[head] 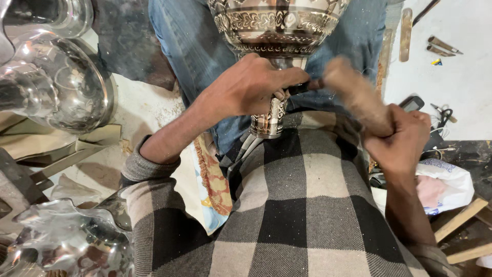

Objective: The person holds a large ornate metal vessel on their lap and repeatedly strikes its lower section with a wooden mallet. They rotate the vessel periodically to work around its circumference, continuing the hammering throughout the clip.

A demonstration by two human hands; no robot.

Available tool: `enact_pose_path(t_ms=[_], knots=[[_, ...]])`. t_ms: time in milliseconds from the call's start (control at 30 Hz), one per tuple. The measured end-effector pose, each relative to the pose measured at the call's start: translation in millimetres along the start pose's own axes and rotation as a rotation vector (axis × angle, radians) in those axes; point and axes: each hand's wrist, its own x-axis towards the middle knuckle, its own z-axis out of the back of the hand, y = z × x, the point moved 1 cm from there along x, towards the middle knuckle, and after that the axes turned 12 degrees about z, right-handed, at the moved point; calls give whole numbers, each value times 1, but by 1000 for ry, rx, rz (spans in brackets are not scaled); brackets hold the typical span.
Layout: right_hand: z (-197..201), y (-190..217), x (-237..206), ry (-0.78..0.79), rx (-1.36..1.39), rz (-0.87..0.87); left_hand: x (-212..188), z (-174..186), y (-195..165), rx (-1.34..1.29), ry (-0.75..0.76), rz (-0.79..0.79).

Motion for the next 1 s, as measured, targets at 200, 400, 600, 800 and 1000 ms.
enact_pose_path(t_ms=[200, 400, 600, 800, 1000], knots=[[-13, 29, 11, 14, -310, 22, 1, 7, -4, 22, -1, -80], [-19, 42, 12, 21, -441, 47, 5, 1, -4, 129, 109, 48], [-22, 37, 3, 15, -509, -111, 3, 6, -3, 133, 66, -26], [-24, 34, 0, -34, -484, -37, 8, 2, -6, 253, 153, 16], [-24, 30, -3, 3, -561, -122, 11, 1, -7, 309, 194, 23]])
